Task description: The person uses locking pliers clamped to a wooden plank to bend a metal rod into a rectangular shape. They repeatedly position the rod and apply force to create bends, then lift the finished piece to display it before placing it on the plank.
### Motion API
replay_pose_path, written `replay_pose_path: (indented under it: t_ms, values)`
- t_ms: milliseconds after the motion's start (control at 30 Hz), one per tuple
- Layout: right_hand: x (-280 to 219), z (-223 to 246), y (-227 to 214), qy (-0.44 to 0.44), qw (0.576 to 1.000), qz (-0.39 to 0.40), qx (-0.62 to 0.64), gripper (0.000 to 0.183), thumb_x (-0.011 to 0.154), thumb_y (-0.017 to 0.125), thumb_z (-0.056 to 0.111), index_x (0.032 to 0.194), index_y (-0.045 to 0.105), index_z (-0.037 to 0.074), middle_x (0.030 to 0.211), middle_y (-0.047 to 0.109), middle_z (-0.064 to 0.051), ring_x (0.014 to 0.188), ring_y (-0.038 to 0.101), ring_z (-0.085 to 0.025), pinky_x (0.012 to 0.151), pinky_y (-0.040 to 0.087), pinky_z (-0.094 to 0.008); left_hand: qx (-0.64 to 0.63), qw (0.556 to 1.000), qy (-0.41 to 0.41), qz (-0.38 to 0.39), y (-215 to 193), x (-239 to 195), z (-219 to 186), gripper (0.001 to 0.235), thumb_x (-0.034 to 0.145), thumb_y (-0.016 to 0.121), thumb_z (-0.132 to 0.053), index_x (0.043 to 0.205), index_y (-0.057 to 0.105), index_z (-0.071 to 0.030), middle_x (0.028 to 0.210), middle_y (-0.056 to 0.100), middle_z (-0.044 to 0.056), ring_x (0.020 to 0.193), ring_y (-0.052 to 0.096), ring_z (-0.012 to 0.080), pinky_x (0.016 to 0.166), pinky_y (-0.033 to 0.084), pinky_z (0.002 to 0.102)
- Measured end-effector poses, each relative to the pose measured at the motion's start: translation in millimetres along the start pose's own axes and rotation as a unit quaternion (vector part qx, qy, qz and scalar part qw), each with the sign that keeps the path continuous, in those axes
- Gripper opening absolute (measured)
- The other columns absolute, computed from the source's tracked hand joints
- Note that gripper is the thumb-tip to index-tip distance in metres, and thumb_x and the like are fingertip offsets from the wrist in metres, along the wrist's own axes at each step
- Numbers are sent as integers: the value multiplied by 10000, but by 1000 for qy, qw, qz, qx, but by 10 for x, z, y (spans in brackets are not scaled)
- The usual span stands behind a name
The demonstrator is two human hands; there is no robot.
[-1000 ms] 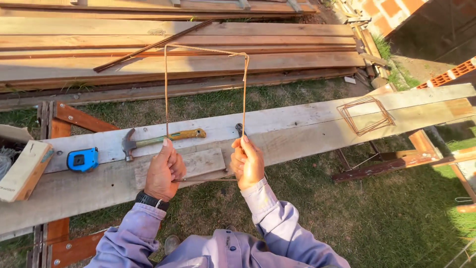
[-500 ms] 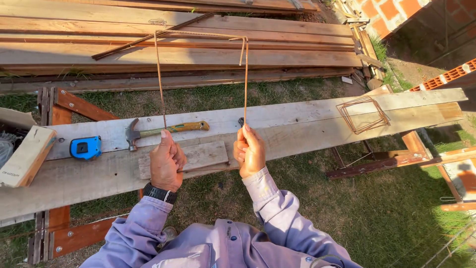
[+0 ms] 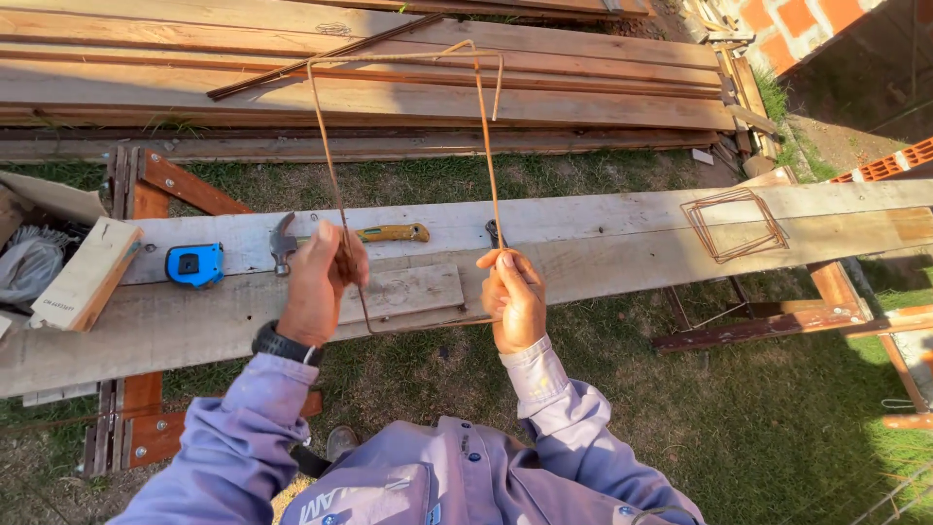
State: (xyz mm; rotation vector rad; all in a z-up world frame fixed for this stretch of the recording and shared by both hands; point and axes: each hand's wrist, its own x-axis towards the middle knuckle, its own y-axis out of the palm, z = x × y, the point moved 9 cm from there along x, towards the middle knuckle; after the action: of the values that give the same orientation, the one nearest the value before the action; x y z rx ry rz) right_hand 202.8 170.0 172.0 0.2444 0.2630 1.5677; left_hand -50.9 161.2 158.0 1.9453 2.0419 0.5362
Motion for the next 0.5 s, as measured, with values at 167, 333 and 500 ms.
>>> replay_pose_path:
  t_ms: [167, 333, 500]
  values:
    - [-143, -13, 27, 29, 997, 67, 20, 326, 1024, 531, 257, 951, 640, -42, 495, 192, 80, 369, 227, -28, 357, 203, -185, 46, 996, 73, -11, -205, 525, -967, 323, 1026, 495, -425, 1002, 560, -110, 700, 575, 44, 579, 567, 138, 547, 476, 249]
    - [-263, -108, -45, 80, 987, 112, 78, 342, 996, 571, 269, 981, 657, -61, 547, 203, 76, 430, 159, -28, 382, 113, -213, 199, 973, 102, 48, -257, 669, -1179, 285, 1021, 615, -374, 865, 576, -139, 545, 482, -22, 465, 424, 45, 508, 364, 204]
    - [-294, -166, -251, 71, 995, 54, 41, 335, 1051, 500, 230, 845, 589, -19, 463, 181, 80, 335, 260, -34, 328, 269, -165, 218, 962, 162, 4, -625, 658, -894, 255, 1121, 636, -223, 954, 681, -35, 576, 578, 107, 518, 650, 190, 472, 558, 283]
